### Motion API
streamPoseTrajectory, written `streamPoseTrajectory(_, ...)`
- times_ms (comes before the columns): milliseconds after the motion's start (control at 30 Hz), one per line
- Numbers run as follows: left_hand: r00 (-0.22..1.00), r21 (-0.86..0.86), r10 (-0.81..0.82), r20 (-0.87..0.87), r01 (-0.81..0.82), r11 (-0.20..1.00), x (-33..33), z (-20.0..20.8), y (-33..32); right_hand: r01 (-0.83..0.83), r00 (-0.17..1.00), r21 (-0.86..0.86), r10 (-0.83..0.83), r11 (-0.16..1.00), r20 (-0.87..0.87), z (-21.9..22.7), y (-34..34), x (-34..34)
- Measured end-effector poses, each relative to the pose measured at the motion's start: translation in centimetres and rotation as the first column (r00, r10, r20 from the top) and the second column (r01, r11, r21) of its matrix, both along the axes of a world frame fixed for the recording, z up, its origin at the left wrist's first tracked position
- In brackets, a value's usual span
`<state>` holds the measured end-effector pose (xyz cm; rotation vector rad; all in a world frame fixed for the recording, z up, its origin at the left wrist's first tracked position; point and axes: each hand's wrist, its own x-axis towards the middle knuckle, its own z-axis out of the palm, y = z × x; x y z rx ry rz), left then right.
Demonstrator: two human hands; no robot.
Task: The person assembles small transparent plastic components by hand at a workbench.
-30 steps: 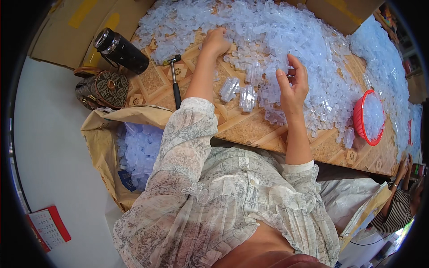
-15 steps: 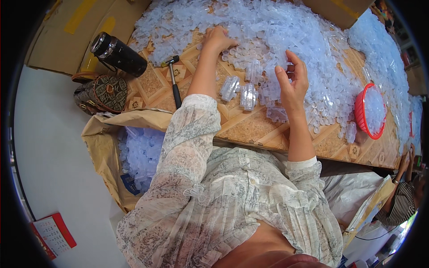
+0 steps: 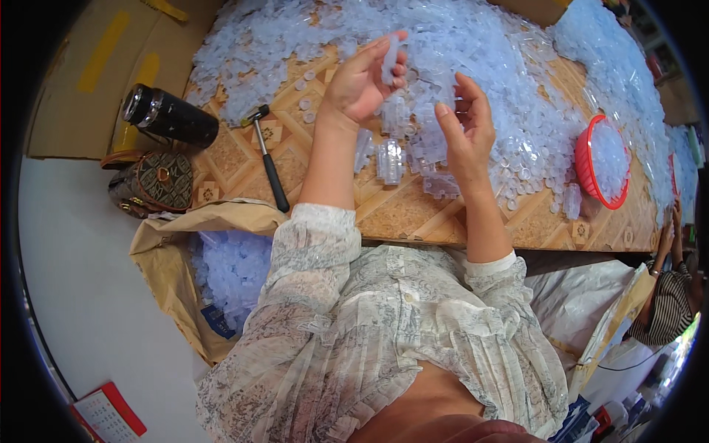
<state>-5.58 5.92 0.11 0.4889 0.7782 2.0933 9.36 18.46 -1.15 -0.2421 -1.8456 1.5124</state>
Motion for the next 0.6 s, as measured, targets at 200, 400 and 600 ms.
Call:
streamPoseTrajectory(200,0.998,0.037,0.0,0.057,-0.002,0.999,3.5,0.4,0.6,-0.027,0.999,0.045,0.026,0.999,0.023,0.4,-0.7,0.4)
streamPoseTrajectory(400,0.99,-0.021,0.138,-0.008,-0.138,0.99,5.0,0.7,0.3,-0.073,0.989,0.06,0.065,0.995,0.133,1.0,-1.4,1.0)
streamPoseTrajectory(600,0.956,0.003,0.269,0.12,-0.272,0.962,4.2,0.2,-0.2,-0.226,0.942,-0.441,0.31,0.869,0.128,3.0,-0.3,0.9)
